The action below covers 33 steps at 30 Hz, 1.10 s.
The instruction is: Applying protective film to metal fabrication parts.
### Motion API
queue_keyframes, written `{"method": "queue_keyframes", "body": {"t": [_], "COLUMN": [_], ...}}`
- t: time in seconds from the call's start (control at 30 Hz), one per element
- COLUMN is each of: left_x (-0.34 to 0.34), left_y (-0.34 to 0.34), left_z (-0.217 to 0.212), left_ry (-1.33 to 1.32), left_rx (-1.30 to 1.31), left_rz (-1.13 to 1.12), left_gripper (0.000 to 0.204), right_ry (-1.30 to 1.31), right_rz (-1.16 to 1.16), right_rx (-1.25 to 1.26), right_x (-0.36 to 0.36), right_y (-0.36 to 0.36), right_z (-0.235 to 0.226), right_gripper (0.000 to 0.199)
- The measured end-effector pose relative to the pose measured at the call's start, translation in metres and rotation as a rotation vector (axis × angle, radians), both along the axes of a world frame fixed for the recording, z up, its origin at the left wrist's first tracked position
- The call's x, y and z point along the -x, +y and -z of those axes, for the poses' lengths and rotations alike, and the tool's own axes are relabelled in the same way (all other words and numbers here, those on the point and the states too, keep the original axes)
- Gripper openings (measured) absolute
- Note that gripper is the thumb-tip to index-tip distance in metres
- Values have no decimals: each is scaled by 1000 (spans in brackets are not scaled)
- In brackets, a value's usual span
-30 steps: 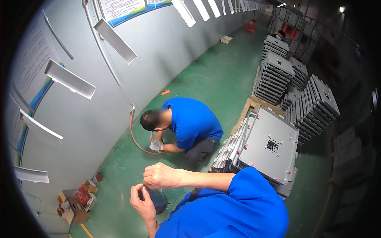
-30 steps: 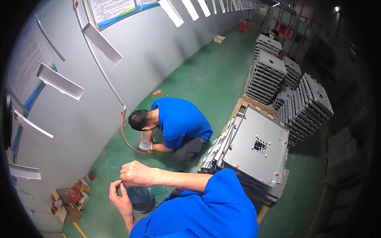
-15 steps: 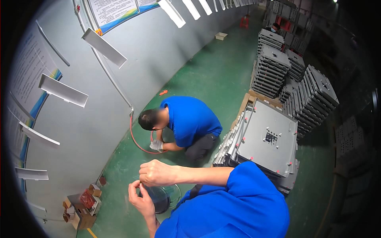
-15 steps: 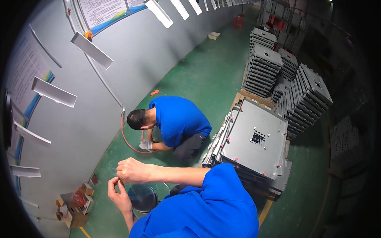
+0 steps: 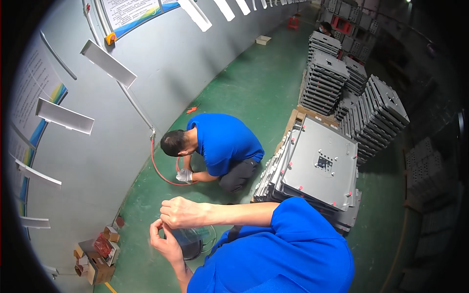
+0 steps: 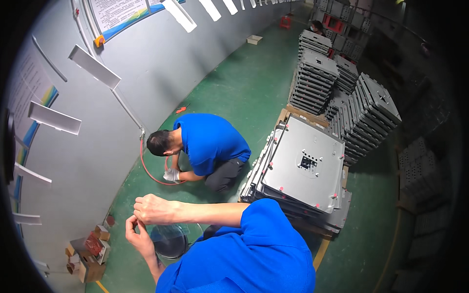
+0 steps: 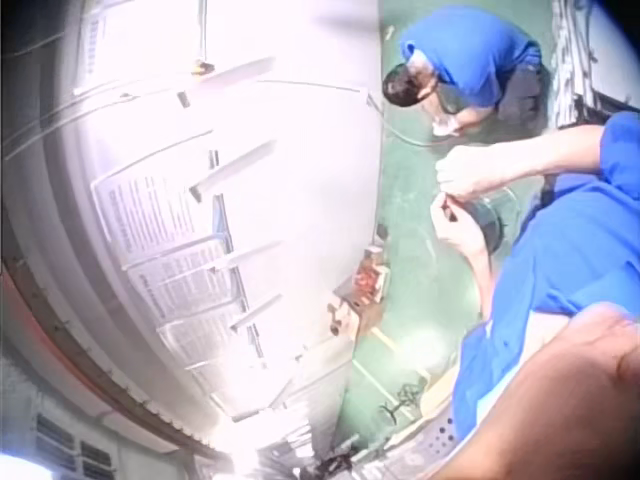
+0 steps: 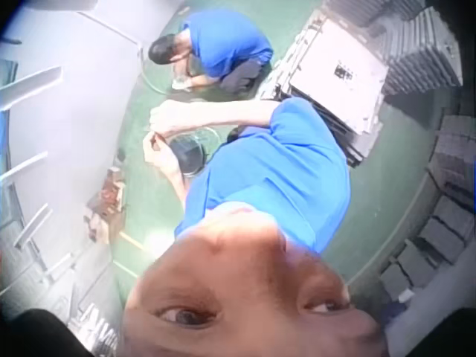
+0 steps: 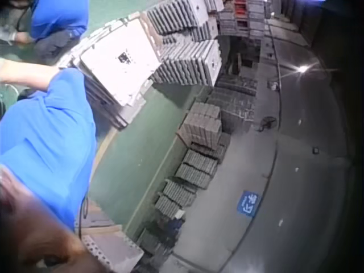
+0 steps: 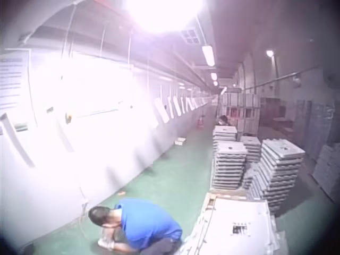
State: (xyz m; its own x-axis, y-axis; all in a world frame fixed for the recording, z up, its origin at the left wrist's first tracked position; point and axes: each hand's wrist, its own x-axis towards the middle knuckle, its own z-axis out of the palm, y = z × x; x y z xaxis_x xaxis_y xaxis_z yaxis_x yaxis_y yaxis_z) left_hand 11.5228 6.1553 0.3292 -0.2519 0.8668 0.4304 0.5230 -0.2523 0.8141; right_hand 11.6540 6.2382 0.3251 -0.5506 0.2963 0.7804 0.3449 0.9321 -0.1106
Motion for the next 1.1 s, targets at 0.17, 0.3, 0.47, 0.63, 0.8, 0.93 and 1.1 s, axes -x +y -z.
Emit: {"method": "queue_keyframes", "body": {"t": [0.17, 0.3, 0.47, 0.63, 0.8, 0.93, 1.1], "left_x": [1, 1, 2, 7, 17, 24, 35], "left_y": [1, 0, -3, -6, -12, -20, -30], "left_z": [1, -2, -8, -10, -14, -24, -32], "left_ry": [-37, -50, 46, 18, -93, -101, 4], "left_rx": [70, 64, 13, 13, 22, -14, -89], "left_rz": [-1, -2, -8, -39, -80, -107, -140], "left_gripper": [9, 8, 6, 6, 12, 9, 11], "right_ry": [-27, -44, -79, -68, -97, 61, 29], "right_rz": [22, -1, -23, -38, -75, -182, -197], "right_rx": [-12, 47, 68, 32, -40, 199, 128], "right_x": [-2, -4, -2, 7, 13, 15, 32], "right_y": [-2, -3, -4, -6, -10, -12, -20], "right_z": [0, -4, -8, -13, -32, -52, -60], "right_gripper": [19, 18, 16, 14, 14, 20, 25]}}
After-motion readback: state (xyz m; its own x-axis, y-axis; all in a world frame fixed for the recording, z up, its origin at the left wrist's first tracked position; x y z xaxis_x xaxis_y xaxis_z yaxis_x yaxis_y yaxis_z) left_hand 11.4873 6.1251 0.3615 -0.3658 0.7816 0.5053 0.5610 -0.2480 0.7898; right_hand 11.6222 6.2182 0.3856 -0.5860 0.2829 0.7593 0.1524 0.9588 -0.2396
